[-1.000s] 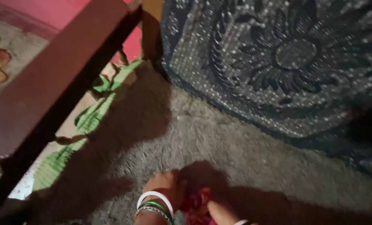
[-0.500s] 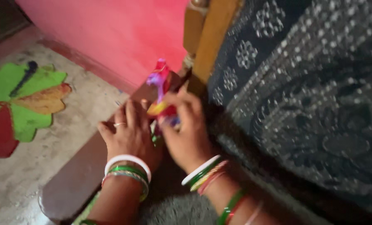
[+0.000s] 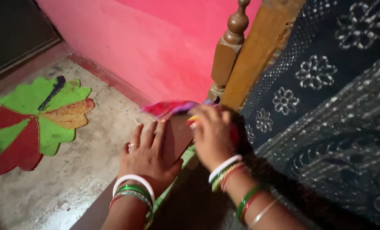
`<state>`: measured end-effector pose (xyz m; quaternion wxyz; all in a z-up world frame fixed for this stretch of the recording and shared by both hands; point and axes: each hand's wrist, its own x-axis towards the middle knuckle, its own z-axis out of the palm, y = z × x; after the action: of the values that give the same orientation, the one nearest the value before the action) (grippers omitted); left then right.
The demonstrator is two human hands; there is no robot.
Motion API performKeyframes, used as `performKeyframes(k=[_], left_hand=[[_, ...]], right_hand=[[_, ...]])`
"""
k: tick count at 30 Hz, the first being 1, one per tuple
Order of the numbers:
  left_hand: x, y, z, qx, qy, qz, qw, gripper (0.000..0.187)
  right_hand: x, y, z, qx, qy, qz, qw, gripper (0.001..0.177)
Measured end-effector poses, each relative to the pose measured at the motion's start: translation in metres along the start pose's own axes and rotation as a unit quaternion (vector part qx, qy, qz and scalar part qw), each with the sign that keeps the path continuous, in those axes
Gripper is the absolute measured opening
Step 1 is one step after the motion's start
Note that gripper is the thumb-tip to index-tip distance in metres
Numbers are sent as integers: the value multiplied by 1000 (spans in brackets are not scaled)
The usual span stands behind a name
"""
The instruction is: The person arranges artificial flowers in small pots on a green mat and a nearby table. They then use a colorful cloth to wipe the wooden frame of a bed.
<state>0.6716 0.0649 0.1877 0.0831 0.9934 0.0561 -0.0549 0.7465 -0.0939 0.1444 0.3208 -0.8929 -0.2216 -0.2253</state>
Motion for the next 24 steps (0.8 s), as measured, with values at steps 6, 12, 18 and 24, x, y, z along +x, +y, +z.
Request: performKeyframes(k=[6, 12, 18, 24], left_hand=[[13, -10, 1, -72, 6, 12, 997, 125], [19, -14, -5, -12, -85, 20, 996, 120], [22, -11, -20, -59, -82, 16, 995, 114], [28, -17, -16, -89, -100, 0, 991, 115]], right_hand=[[14, -33, -4, -4, -58, -23, 998, 54], [21, -32, 0, -18, -93, 15, 995, 36], [85, 18, 8, 92, -53, 265, 958, 23], [81, 19, 12, 60, 67, 38, 995, 9]])
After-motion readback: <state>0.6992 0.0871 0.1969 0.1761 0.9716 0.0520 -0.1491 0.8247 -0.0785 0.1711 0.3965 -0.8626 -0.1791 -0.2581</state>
